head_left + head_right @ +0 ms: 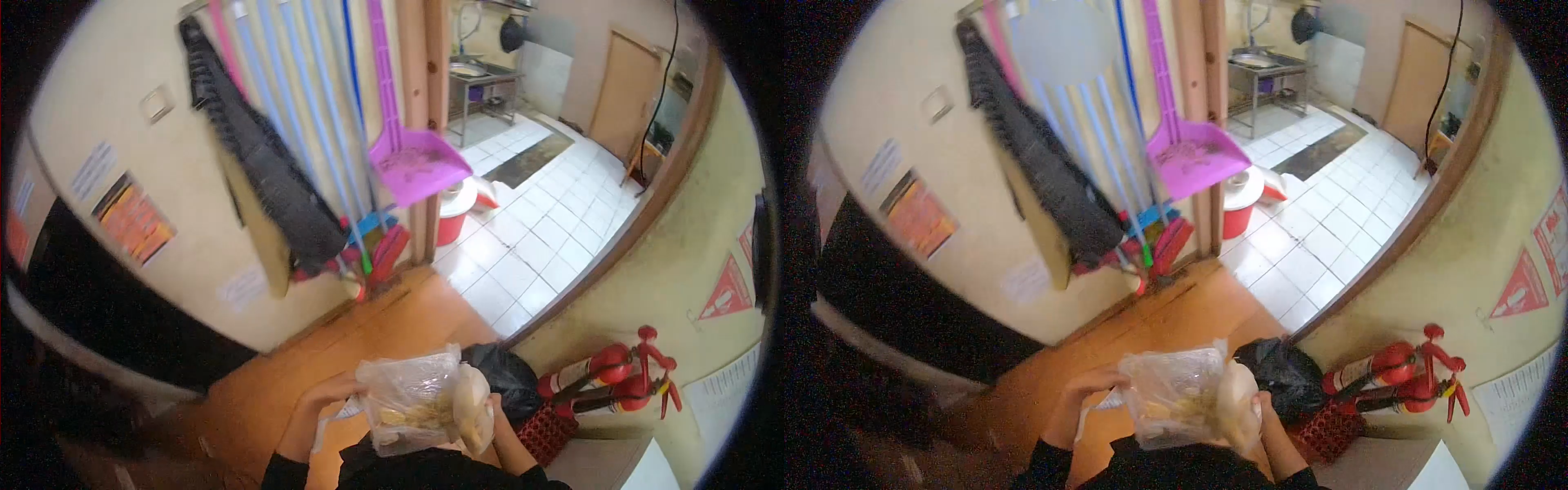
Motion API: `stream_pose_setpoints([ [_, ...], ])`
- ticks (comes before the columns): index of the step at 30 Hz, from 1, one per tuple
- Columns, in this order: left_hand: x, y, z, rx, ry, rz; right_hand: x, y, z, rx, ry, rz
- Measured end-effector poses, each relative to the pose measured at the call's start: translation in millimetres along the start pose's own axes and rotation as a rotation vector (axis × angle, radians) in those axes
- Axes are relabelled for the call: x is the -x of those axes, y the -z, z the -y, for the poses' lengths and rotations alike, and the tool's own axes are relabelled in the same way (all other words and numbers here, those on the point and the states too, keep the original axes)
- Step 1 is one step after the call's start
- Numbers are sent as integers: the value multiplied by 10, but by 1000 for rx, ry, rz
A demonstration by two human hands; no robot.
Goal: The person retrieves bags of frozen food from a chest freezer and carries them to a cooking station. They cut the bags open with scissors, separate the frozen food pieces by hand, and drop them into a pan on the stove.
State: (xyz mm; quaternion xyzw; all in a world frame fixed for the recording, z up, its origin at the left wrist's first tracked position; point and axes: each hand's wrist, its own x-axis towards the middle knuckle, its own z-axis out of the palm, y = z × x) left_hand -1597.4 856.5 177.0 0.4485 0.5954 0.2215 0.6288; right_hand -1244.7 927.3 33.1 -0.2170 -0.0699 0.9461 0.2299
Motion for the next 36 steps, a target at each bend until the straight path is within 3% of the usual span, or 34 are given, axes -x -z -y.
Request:
stream_pose_setpoints([
  [5,-1998,711,-524,-160,34,282,-423,-31,987,-120,275,-26],
  [8,-2943,785,-1084,-453,-74,449,-507,-77,1564,-218,472,-11],
  [10,-3141,658,-1736,158,-167,253,-574,-30,1987,-242,597,-22],
  [12,-4006,655,-2055,-1,-87,444,-700,76,2442,-232,714,-189],
  [13,-4308,647,-2144,-2,-41,418,-710,148,2663,-219,756,-359],
  [14,-4641,638,-2263,-5,-6,383,-777,418,2948,-221,798,-358],
  [16,-5290,640,-2464,-97,-92,306,-993,1030,3501,-177,669,-100],
  [18,-5766,672,-2954,-334,-67,280,-1277,1046,4139,-243,721,-279],
  [22,-6547,711,-3638,-323,-182,119,-1588,1108,5134,-168,647,-225],
  [24,-7062,772,-4016,-480,-63,79,-1764,752,5731,-236,620,-454],
  [26,-7701,787,-4198,-540,-142,29,-1909,990,6289,-219,622,-387],
  [28,-8252,656,-4584,-624,-97,53,-1995,993,6865,-222,634,-335],
  [30,-8856,475,-4886,-722,-48,47,-2021,1263,7282,-251,627,-433],
  [32,-9780,294,-4903,-629,-193,183,-2044,1739,7665,-297,632,-463],
  [34,-10492,-44,-5300,-856,-272,278,-1946,1989,8204,-368,793,-367],
  [36,-10964,-560,-5884,-747,-181,438,-1906,2572,8560,-488,936,-224],
])
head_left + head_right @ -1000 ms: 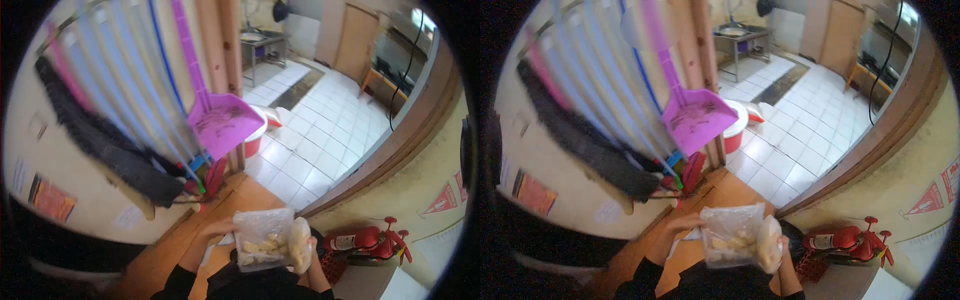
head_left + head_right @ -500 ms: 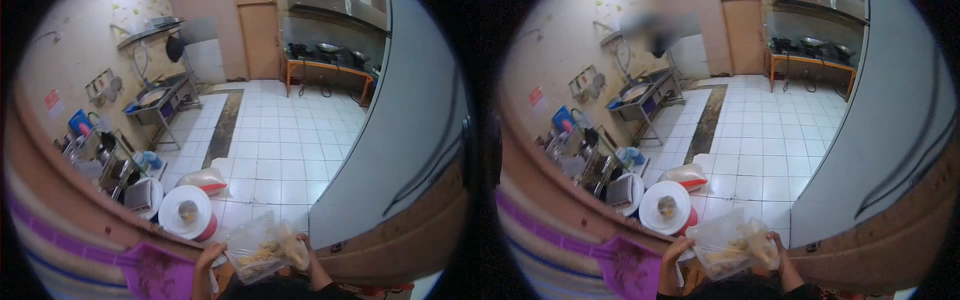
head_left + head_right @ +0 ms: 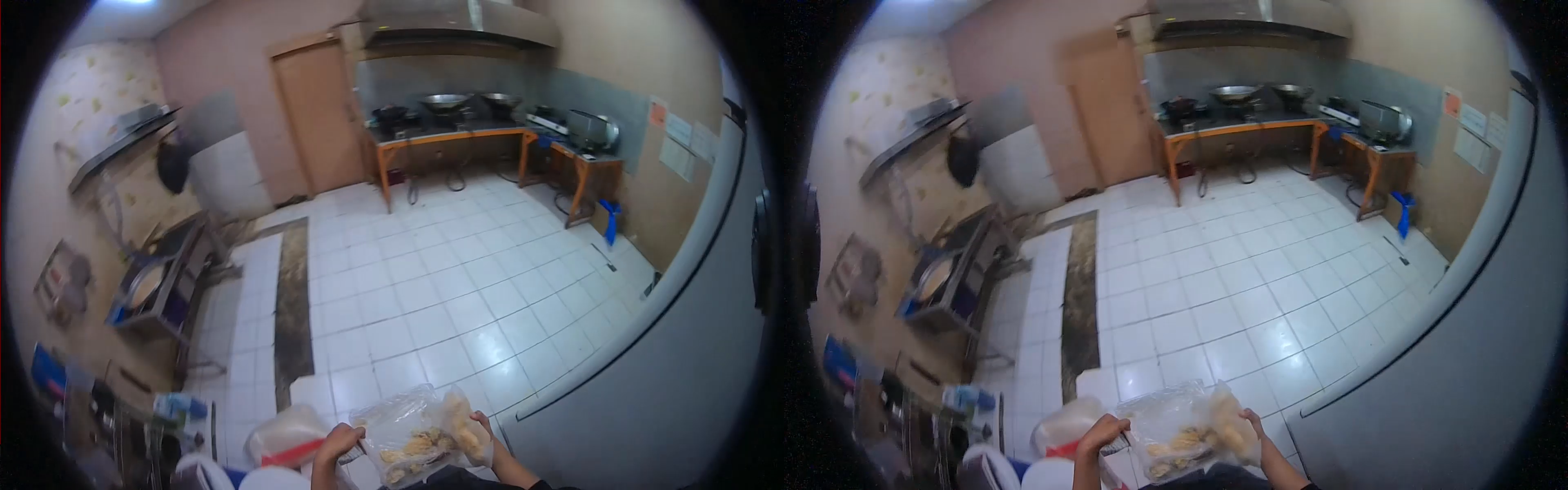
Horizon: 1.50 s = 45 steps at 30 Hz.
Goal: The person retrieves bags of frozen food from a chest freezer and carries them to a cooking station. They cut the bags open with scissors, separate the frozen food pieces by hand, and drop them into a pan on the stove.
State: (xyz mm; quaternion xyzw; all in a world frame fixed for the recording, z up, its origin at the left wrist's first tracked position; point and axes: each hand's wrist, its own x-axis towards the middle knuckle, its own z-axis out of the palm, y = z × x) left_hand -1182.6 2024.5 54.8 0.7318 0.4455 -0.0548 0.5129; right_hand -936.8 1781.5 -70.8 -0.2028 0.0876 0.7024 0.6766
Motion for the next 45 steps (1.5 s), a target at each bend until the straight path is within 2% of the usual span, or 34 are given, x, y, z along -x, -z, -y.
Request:
stream_pose_setpoints([
  [1,-192,133,-455,-69,-20,57,-86,66,220,-81,40,22],
  [3,-904,222,-913,-164,-29,160,-220,115,648,-232,97,97],
  [5,-1504,253,-1353,-211,-38,232,-275,-296,1056,-267,193,-44],
  [6,-1804,267,-1594,-238,-57,245,-299,-509,1257,-278,242,-114],
  [9,-2665,273,-2210,-270,-134,356,-631,-452,2062,-132,415,-117],
  [12,-3507,285,-2780,-205,-168,393,-1113,-293,2982,-145,424,-193],
  [14,-4126,282,-3017,-160,-225,245,-1343,-649,3698,-96,416,-204],
  [16,-4462,470,-3611,-216,-126,260,-1590,-1006,4229,-74,389,-242],
  [18,-4967,653,-3966,-140,-94,274,-1904,-1183,4840,-89,290,-284],
  [22,-6034,846,-4694,-118,-128,262,-2691,-1115,5998,-18,316,-257],
  [24,-6731,853,-5013,-110,-111,265,-2964,-1314,6528,-17,410,-369],
  [25,-7140,826,-5140,-118,-128,287,-3105,-1269,6801,-84,411,-310],
  [27,-7771,823,-5515,-120,-175,350,-3305,-1077,7318,-94,434,-327],
  [28,-8116,768,-5753,-197,-264,323,-3459,-1114,7633,-84,459,-338],
  [29,-8479,721,-6076,-210,-272,357,-3566,-1190,7923,-119,576,-392],
  [32,-9231,535,-7008,-275,-258,475,-3763,-892,8789,-152,659,-413],
  [35,-10009,225,-7848,-283,-255,579,-3735,-1061,9573,-287,743,-506],
  [37,-10647,-46,-8299,-259,-333,703,-3802,-974,10136,-296,842,-467],
  [39,-11164,-307,-8805,-283,-360,714,-3927,-794,10760,-297,997,-452],
  [40,-11395,-439,-9046,-301,-378,724,-3989,-766,11128,-276,970,-458],
  [42,-11936,-701,-9311,-291,-331,640,-4141,-747,11767,-336,1061,-563],
  [43,-12151,-783,-9464,-222,-401,594,-4211,-733,12137,-340,1072,-595],
  [44,-12386,-822,-9669,-167,-479,541,-4319,-711,12547,-298,1170,-582],
  [45,-12591,-827,-9922,-214,-474,548,-4404,-693,12886,-282,1189,-581],
])
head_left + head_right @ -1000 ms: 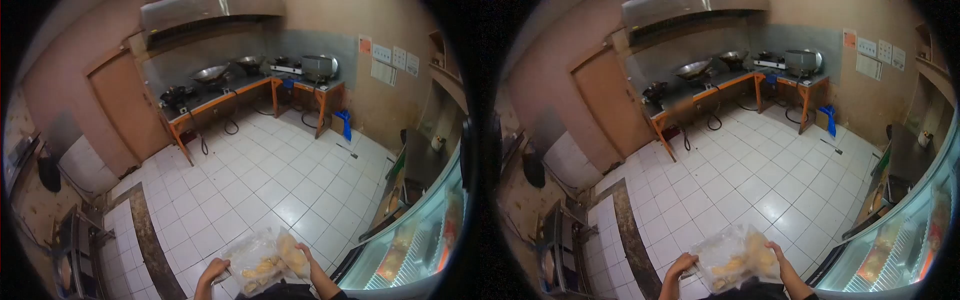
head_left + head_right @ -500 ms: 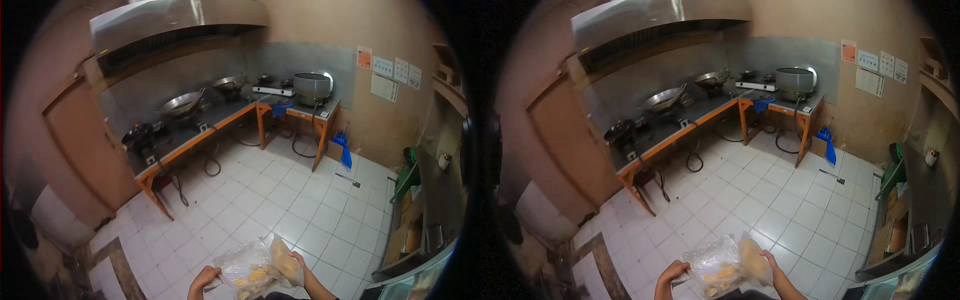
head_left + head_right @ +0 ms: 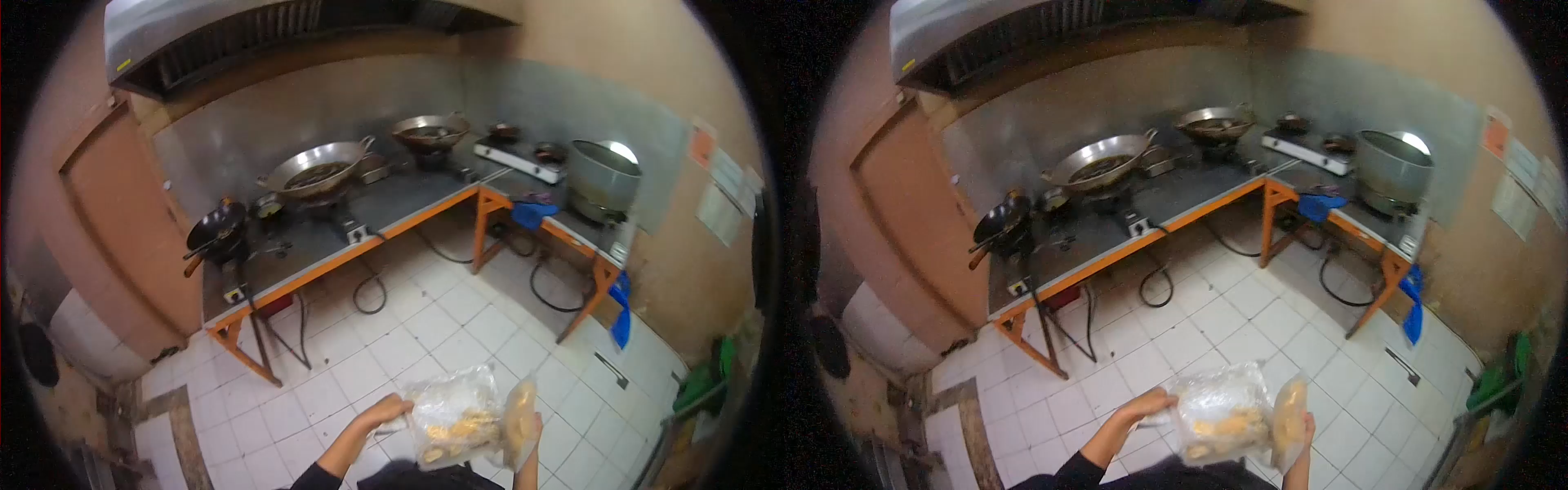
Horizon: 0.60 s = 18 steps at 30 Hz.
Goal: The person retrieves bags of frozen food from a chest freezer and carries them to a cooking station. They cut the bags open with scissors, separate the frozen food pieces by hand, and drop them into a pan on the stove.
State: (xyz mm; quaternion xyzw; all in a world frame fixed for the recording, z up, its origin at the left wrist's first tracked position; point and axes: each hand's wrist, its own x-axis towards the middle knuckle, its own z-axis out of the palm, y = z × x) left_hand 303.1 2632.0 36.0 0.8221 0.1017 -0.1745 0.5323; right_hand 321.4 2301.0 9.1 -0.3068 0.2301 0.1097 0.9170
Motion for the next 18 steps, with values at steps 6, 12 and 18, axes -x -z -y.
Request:
stream_pose_setpoints([
  [6,-1220,986,-737,134,58,-76,-1567,-1520,500,230,-82,158],
  [12,-2978,1843,-977,290,23,-220,-3699,-2510,721,151,-244,183],
  [18,-4767,2775,-1235,589,-48,-352,-5079,-3994,996,46,-321,361],
])
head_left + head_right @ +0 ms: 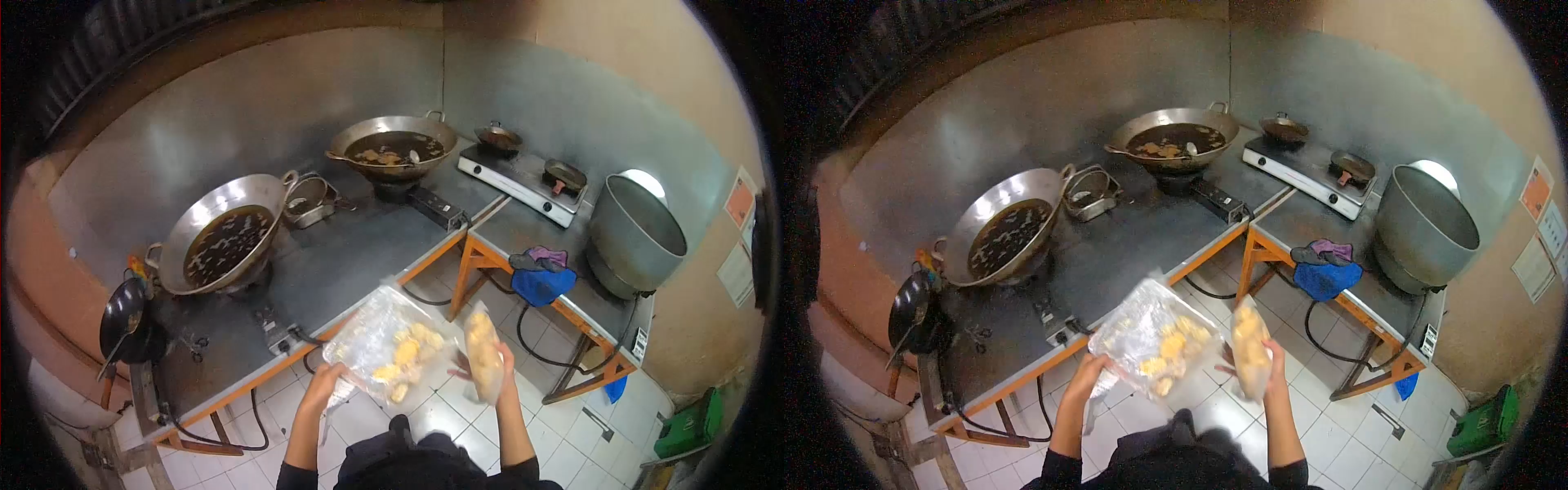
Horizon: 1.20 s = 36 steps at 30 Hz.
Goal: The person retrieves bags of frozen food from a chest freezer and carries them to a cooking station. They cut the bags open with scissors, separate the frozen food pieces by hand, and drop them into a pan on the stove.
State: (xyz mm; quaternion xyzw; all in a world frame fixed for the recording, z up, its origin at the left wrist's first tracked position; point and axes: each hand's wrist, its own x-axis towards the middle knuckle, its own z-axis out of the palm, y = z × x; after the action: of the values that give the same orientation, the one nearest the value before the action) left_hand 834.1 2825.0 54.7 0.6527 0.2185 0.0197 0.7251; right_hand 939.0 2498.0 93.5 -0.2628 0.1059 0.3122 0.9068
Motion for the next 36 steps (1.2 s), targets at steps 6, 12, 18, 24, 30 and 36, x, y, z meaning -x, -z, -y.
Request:
stream_pose_setpoints([
  [6,-1438,-208,-221,207,157,-310,-2135,387,897,348,-60,2],
  [12,-2787,-336,272,329,185,-636,-4435,177,1072,975,-102,84],
  [18,-3517,-278,552,302,333,-841,-6230,501,800,1362,-40,197],
  [24,-3312,-586,312,276,354,-938,-6004,99,2505,1106,-1,400],
  [30,-2900,86,1363,98,-23,-1005,-7221,408,3952,1962,640,-628],
  [36,-2783,-1114,-59,-60,-61,-1254,-8553,1200,4468,2308,668,-957],
])
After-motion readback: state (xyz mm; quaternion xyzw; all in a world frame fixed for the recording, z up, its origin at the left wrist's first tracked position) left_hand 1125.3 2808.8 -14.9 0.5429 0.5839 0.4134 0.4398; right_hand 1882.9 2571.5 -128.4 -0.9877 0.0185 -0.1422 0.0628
